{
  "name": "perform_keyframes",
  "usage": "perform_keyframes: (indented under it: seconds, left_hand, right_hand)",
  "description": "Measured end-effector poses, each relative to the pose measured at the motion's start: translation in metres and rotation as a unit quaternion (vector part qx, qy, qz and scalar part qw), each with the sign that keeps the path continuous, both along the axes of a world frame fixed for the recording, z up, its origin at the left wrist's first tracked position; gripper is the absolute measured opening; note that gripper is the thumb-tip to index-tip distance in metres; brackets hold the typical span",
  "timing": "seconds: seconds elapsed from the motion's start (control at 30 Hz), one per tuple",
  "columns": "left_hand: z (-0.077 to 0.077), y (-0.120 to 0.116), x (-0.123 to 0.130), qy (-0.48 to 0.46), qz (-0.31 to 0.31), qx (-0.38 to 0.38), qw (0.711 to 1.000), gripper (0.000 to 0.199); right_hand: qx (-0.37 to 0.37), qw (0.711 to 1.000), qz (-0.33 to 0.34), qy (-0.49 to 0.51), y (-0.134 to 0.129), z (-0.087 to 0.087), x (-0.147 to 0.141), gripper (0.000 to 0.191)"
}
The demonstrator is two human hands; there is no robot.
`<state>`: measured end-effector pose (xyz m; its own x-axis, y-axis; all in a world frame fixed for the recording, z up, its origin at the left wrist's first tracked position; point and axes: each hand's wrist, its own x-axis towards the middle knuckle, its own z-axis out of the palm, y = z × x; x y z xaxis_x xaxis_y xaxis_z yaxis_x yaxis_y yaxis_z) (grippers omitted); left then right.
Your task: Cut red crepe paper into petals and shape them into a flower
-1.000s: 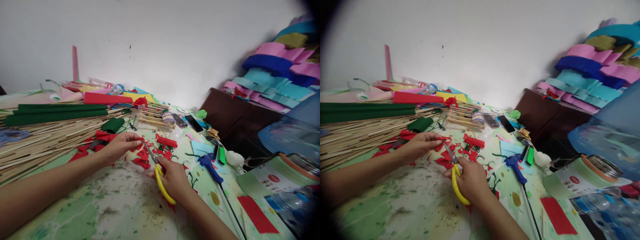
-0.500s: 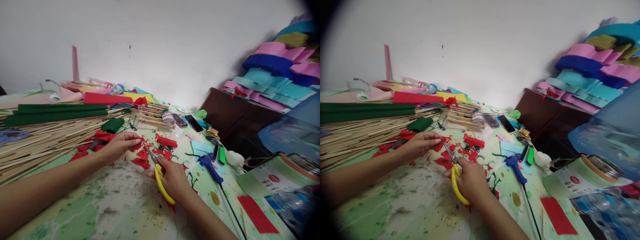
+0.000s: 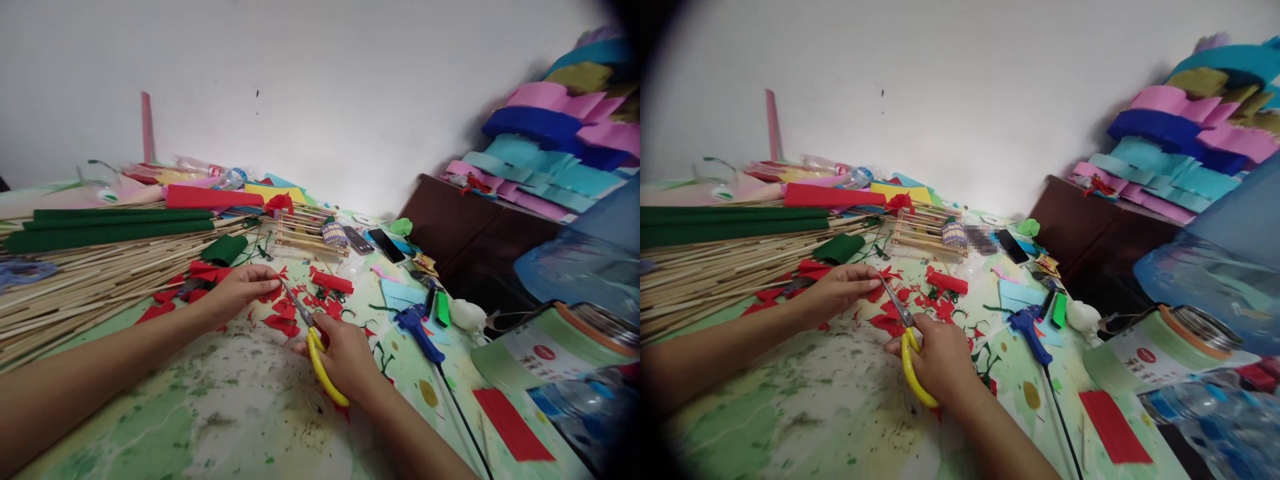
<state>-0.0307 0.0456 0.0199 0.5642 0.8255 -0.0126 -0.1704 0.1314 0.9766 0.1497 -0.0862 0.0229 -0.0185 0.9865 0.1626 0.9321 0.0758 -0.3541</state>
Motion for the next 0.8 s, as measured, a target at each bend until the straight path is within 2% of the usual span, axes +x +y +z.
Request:
perform_keyframes:
  seconds: [0.2,0.37,0.63,0.8]
  left_hand:
    - [-0.006,0.002,0.001,-0.010,0.008,-0.007,1.000,0.016]
    - [-0.008,0.002,0.003,-0.009,0.037,0.001,0.999,0.018]
    - [-0.013,0.000,0.006,-0.063,0.047,-0.087,0.993,0.019]
    - [-0.013,-0.003,0.008,-0.058,0.061,-0.099,0.991,0.022]
  right_hand:
    - [-0.001,1.000,-0.010,0.004,0.001,0.000,0.000,0.033]
    - [0.004,0.999,-0.042,0.010,0.003,0.001,0.003,0.032]
    - [0.001,0.994,-0.096,0.046,0.007,0.003,0.012,0.035]
    - [0.009,0.990,-0.119,0.077,0.009,0.005,0.018,0.034]
